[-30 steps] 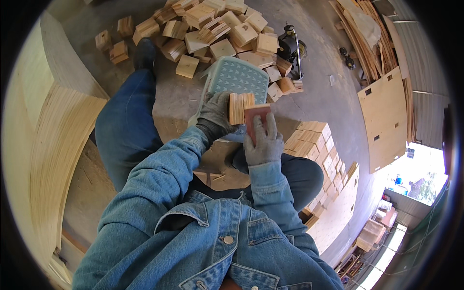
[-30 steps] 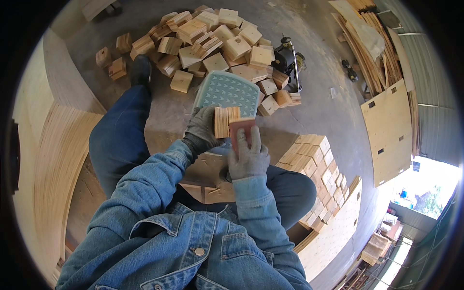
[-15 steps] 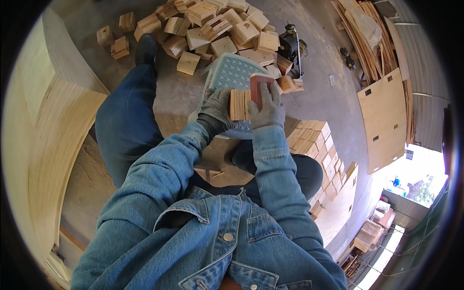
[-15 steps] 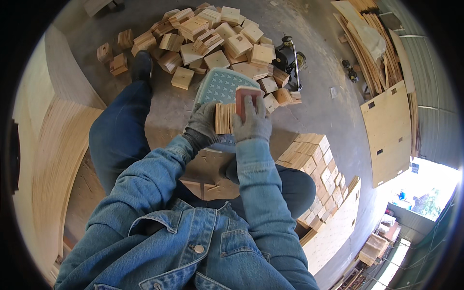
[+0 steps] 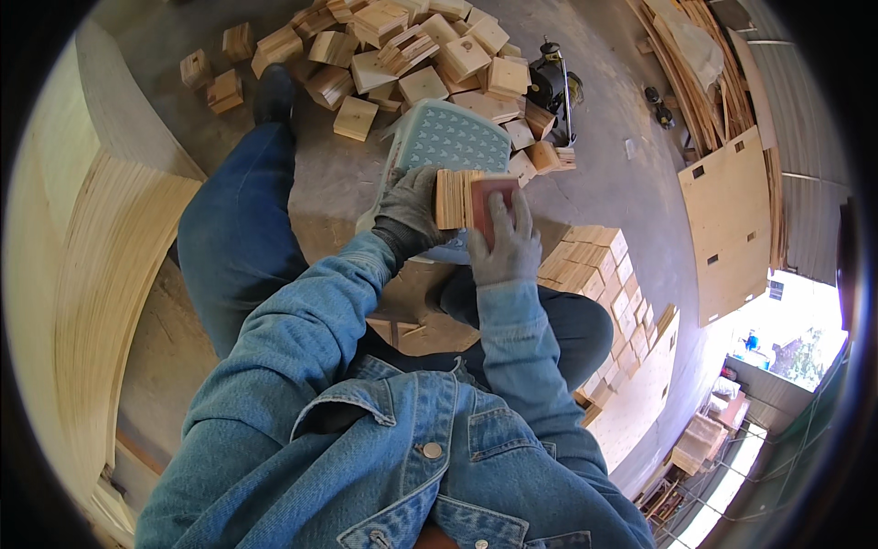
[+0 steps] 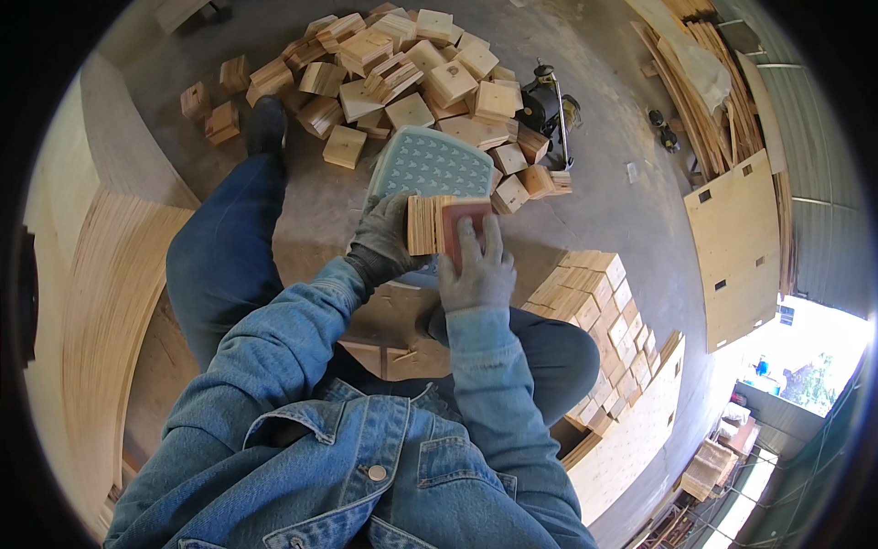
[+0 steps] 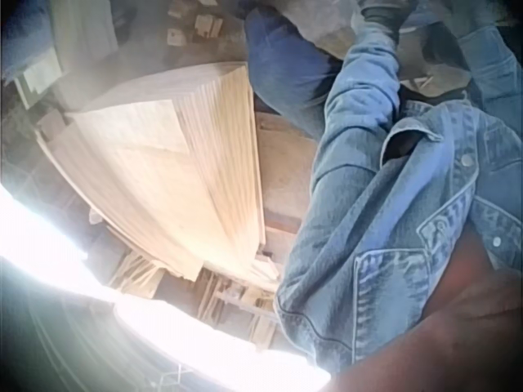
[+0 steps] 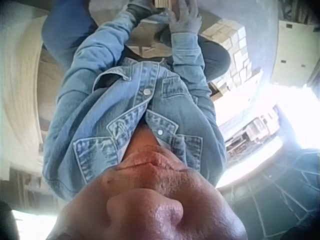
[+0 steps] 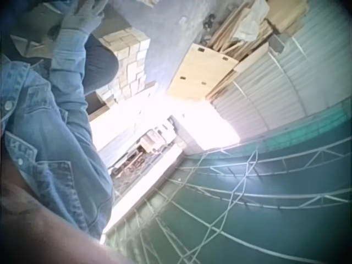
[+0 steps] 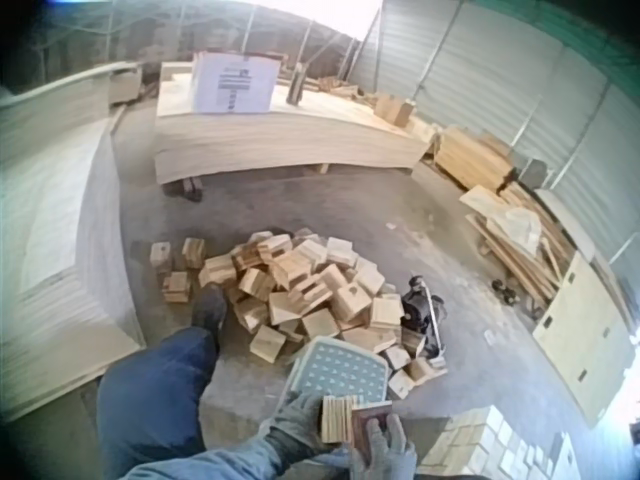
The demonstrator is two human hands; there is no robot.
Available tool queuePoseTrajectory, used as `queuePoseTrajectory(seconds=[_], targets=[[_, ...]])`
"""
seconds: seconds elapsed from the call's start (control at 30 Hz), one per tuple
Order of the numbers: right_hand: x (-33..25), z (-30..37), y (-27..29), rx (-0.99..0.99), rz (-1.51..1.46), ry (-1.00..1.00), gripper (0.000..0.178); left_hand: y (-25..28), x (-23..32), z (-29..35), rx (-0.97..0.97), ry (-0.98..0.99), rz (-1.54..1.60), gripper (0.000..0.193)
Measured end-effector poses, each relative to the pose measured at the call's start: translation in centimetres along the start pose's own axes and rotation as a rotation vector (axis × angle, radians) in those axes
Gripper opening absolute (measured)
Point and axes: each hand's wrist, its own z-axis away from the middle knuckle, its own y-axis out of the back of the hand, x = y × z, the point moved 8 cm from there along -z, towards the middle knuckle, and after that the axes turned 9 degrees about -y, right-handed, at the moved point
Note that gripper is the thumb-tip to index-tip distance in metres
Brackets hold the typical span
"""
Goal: The person sits on the floor and sands small wooden blocks using a sanding block. They hold each block in one hand and rub the sanding block over its surfaces, then place the finished block into a nearby stack.
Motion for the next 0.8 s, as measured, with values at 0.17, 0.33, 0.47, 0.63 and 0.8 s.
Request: queuePoseTrajectory(seconds=[0.17, 0.33, 0.47, 0.63, 0.8], targets=[[-1.4, -8.6, -1.5, -0.028, 0.039, -0.021, 0.069, -1.1, -1.0, 0.2, 0.017, 0.015, -0.004, 0.097], [-0.8, -9.5, -2.4, -0.015, -0.027, -0.033, 0.070, -1.3, -1.0, 0.2, -0.009, 0.045, -0.009, 0.097], [0.0, -4.5, -1.9, 0.054, -0.066, 0.020, 0.070, -0.3, -0.5, 0.1, -0.009, 0.047, 0.051, 0.096], [-1.4, 3.1, 0.5, -0.060, -0.046, 0.019, 0.070, -0.4, -0.6, -0.1, -0.026, 0.027, 0.018, 0.098], [-1.5, 4.5, 0.5, 0.022, -0.108, 0.123, 0.067, -0.2, -0.3, 0.0, -0.001, 0.030, 0.072, 0.097]])
